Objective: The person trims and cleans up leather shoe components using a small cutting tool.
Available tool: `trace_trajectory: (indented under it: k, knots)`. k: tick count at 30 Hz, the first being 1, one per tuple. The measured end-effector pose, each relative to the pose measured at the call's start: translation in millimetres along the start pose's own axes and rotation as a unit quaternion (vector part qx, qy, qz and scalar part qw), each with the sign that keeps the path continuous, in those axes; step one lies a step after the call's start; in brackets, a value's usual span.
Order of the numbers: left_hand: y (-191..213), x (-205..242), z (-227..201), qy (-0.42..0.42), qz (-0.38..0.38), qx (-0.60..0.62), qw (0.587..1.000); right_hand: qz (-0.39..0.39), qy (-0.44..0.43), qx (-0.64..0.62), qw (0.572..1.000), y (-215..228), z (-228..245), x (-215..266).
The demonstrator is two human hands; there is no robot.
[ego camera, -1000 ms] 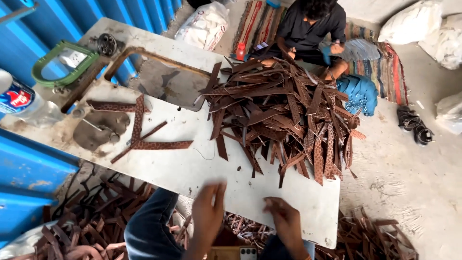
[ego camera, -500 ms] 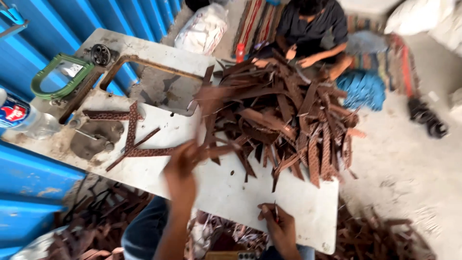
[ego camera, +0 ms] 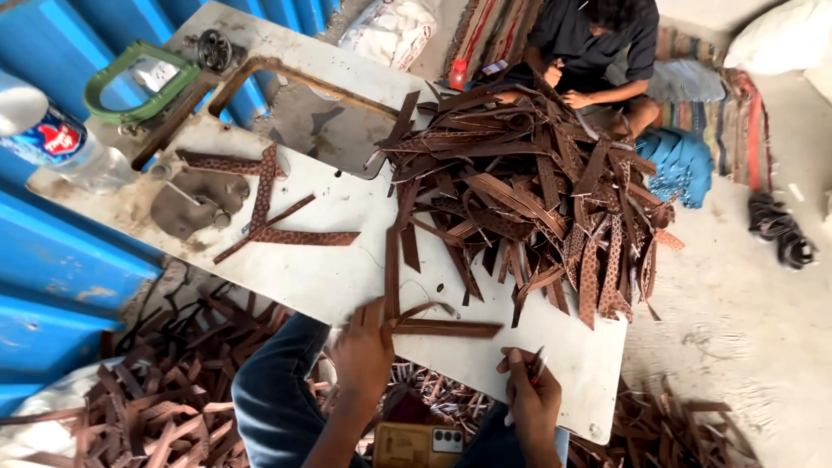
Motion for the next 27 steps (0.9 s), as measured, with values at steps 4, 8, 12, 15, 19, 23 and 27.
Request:
trace_trajectory:
  k: [4, 8, 12, 15, 19, 23, 27]
  knots:
    - [8, 10, -13, -0.11, -0.093, -0.067, 0.987, 0.049, 0.07, 0.095, 0.992, -10, 2, 4]
    - [-21, 24, 11, -0.091, -0.033, -0.016, 0.995, 0.119, 0.208, 0.324, 0.915, -80, 69, 15]
    - [-3, 26, -6, -0.092, 0.005, -0.011, 0.996, 0.152, 0.393, 0.352, 0.836, -123, 96, 18]
    - [-2, 26, -5, -0.06, 0.037, -0.03, 0.997, 0.135, 0.306, 0.512, 0.791, -128, 74, 0]
    - [-3, 35, -18, -0.188, -0.03, -0.022, 0.982, 0.13, 0.274, 0.534, 0.789, -109, 64, -11]
    - [-18, 35, -10, -0.149, -0.025, 0.001, 0.988, 0.16, 0.071, 0.511, 0.842, -113, 70, -8]
    - [-29, 26, -9, -0.041, 0.093, -0.005, 0.995, 0.264, 0.13, 0.282, 0.913, -141, 63, 10]
Point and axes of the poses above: each hand's wrist, its own x-axis away from the middle knuckle, its own y-axis out of the back of the hand, z = x × y, the point moved 6 cm from there along -x, towards the middle knuckle
